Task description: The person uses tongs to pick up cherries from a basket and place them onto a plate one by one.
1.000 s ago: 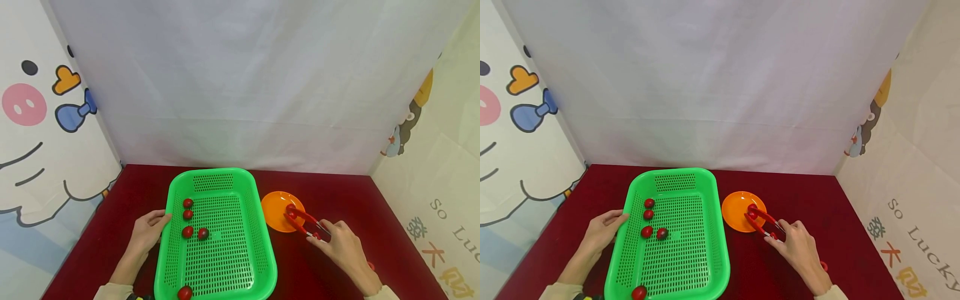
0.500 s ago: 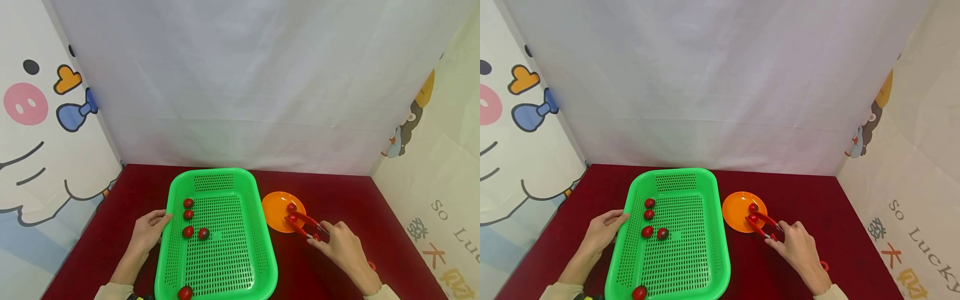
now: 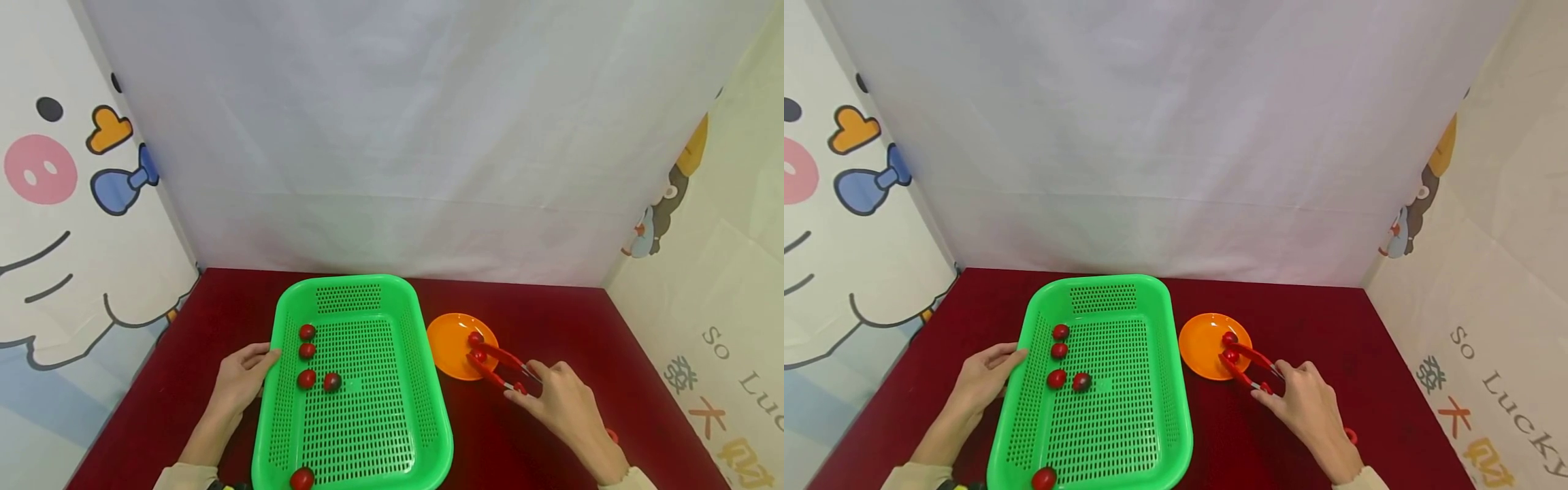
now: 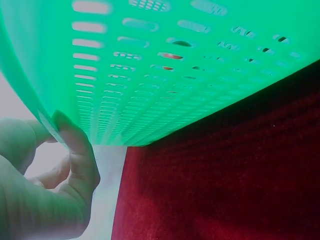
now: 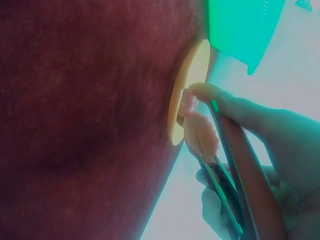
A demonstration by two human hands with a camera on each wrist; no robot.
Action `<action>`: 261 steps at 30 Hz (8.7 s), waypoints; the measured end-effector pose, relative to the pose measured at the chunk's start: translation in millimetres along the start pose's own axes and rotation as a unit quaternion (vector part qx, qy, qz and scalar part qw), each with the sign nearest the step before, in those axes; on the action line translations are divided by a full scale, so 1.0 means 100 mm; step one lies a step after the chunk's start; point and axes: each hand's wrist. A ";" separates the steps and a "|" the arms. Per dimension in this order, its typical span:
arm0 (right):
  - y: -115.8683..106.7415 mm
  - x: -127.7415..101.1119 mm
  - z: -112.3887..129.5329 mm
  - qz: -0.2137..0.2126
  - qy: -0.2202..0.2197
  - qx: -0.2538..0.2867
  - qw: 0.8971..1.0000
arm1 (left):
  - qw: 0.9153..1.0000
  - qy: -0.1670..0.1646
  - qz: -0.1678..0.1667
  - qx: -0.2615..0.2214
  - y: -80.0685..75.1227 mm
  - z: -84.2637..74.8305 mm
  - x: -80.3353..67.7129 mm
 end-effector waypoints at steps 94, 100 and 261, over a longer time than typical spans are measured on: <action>-0.12 0.49 0.83 -0.013 -0.151 0.114 0.982 | 1.000 -0.007 -0.004 0.004 0.00 -0.01 0.00; -0.08 0.50 0.87 -0.011 -0.174 0.112 0.978 | 1.000 -0.007 -0.005 0.012 0.00 0.00 0.01; 0.26 0.53 1.18 -0.060 -0.250 0.098 0.961 | 1.000 -0.003 -0.005 0.013 0.01 0.01 0.01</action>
Point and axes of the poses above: each hand's wrist, its own x-axis towards the middle knuckle, its own y-axis out of the palm, z = x × y, and after that the axes turned 1 degree about x, right-handed
